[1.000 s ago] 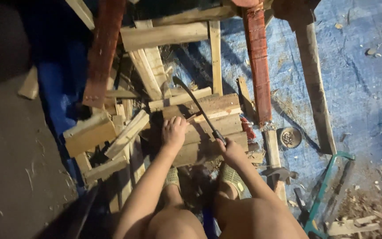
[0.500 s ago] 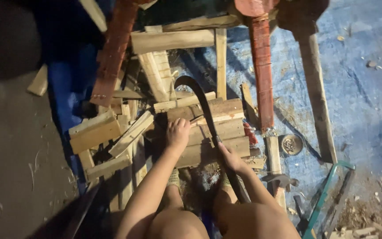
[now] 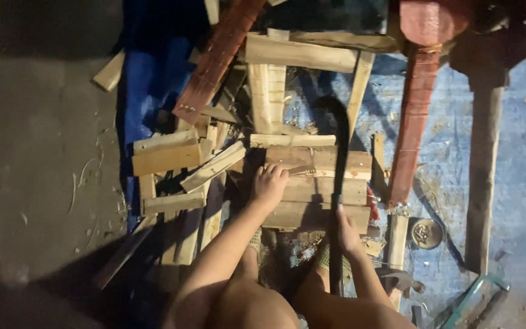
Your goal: Using a machete to split and chop small pieces of scrap wood on a workshop floor.
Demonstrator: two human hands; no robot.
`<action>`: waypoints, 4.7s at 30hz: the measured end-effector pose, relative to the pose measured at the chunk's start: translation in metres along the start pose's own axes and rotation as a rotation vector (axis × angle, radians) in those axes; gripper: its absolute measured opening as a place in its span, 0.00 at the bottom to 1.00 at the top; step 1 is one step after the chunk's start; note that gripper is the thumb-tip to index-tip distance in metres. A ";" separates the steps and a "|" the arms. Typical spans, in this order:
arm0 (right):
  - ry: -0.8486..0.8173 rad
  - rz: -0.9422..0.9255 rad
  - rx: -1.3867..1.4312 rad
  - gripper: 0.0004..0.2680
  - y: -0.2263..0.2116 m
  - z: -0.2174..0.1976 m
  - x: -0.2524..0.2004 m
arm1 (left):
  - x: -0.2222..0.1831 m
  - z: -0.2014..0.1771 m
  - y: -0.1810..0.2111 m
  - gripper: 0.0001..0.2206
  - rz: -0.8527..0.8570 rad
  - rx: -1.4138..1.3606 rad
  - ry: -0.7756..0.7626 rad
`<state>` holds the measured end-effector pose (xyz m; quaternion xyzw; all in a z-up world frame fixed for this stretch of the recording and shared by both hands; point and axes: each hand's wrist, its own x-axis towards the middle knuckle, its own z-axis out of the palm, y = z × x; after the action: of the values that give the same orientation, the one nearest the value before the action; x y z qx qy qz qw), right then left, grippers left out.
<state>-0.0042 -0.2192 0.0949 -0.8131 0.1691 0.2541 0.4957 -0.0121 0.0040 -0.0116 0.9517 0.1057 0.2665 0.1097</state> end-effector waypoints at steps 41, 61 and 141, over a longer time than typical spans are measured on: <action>-0.437 0.032 0.108 0.24 0.075 -0.054 0.083 | -0.131 -0.025 -0.060 0.20 -1.530 -1.329 -0.194; -0.228 0.069 -0.020 0.24 0.091 -0.062 0.090 | -0.108 0.011 -0.043 0.15 -1.062 -1.171 0.120; -0.413 0.056 0.186 0.23 0.098 -0.062 0.090 | 0.026 -0.207 -0.288 0.02 -0.785 -0.260 -0.245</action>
<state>0.0322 -0.3212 -0.0043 -0.6897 0.1093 0.4121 0.5852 -0.1414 0.3167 0.0975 0.8422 0.4116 0.1005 0.3334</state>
